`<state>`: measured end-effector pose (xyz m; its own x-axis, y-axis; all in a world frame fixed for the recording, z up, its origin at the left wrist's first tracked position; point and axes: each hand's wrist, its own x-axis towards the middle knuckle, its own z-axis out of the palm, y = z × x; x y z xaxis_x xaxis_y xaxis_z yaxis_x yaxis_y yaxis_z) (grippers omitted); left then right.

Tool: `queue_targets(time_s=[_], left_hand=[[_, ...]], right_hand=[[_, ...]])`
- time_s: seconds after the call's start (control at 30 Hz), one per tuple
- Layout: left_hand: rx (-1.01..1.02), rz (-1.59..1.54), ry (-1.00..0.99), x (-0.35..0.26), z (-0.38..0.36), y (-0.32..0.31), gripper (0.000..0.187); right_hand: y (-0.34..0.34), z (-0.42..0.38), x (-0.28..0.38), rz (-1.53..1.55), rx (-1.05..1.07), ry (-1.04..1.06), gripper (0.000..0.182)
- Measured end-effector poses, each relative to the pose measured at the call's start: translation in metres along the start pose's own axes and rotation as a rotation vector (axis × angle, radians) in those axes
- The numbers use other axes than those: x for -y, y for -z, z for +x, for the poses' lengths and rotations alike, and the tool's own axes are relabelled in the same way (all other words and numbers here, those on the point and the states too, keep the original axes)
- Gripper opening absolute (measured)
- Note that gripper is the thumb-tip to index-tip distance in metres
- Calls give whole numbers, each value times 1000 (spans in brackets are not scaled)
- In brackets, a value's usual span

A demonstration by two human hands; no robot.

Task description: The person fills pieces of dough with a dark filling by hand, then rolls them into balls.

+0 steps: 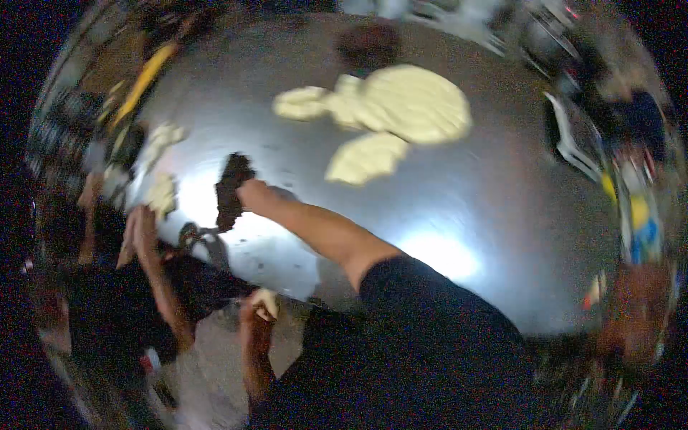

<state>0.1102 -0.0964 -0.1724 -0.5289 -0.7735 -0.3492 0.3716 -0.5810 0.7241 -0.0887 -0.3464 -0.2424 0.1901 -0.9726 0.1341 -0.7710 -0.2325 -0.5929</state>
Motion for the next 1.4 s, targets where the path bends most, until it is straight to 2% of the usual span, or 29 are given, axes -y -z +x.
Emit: queue_targets(time_s=[0.03,0.07,0.1,0.13,0.23,0.27,0.33,0.37,0.4,0.43,0.5,0.53,0.6,0.63,0.7,0.73,0.8,0.83,0.87,0.9,0.93,0.97,1.0,1.07,1.1,1.2,1.27,1.33,1.4], left_hand=[[179,-22,-12,3,4,-11,39],[-252,49,8,-11,3,-53,37],[-699,115,-35,-23,2,-78,35],[-725,111,-88,-21,3,-73,35],[-689,204,-67,-14,22,-70,34],[-702,226,-63,-13,31,-72,34],[-414,-7,-75,5,53,-65,37],[-337,-81,-112,3,63,-89,41],[-319,-75,-116,-7,66,-118,41],[-293,-35,-125,-17,63,-147,42],[-168,140,-173,-11,68,-160,40],[-197,162,-140,-8,66,-177,34],[-137,220,-123,-8,51,-209,32],[-134,230,-115,-6,49,-217,32],[-25,413,-76,-2,48,-236,28],[-12,383,-56,-2,45,-252,28],[134,130,-28,0,52,-265,28],[173,45,-19,-1,53,-269,23],[205,-42,-5,-1,53,-273,19],[103,160,-150,1,50,-283,17],[80,188,-178,-6,44,-294,23],[44,93,-229,-5,41,-306,32],[88,168,-280,-8,32,-318,43],[179,123,-275,0,26,-333,41],[137,172,-234,2,20,-343,40],[146,148,-201,2,13,-355,38],[186,77,-206,2,16,-350,37],[109,152,-306,0,22,-339,38],[73,65,-281,5,22,-335,37]], right_hand=[[7,-25,-9,44,-105,-52,18],[11,-35,-1,97,-201,-38,23],[31,-56,4,262,-159,-123,28],[39,-72,4,285,-170,-124,31],[84,-139,22,657,-216,-198,26],[91,-165,23,620,-263,-157,27],[94,-204,25,479,-406,174,43],[110,-221,39,298,-345,229,47],[136,-239,58,115,-277,267,50],[154,-253,67,105,-291,265,50],[181,-282,71,-114,-513,268,39],[196,-293,67,-119,-531,272,39],[225,-310,52,91,-627,167,34],[234,-314,46,95,-635,156,34],[247,-324,37,446,-325,-70,32],[251,-331,40,453,-324,-80,32],[259,-340,55,508,-499,-290,31],[260,-347,62,412,-583,-149,28],[261,-354,71,424,-572,-163,28],[269,-360,80,354,-695,38,27],[276,-367,87,282,-808,234,26],[283,-370,87,212,-867,181,25],[292,-371,84,137,-921,128,23],[317,-374,84,446,-678,-129,22],[314,-377,81,449,-666,-144,22],[307,-377,75,317,-786,-63,21],[295,-373,71,-169,-945,348,20],[302,-379,87,-143,-907,361,22],[304,-383,90,-30,-1023,310,27]])
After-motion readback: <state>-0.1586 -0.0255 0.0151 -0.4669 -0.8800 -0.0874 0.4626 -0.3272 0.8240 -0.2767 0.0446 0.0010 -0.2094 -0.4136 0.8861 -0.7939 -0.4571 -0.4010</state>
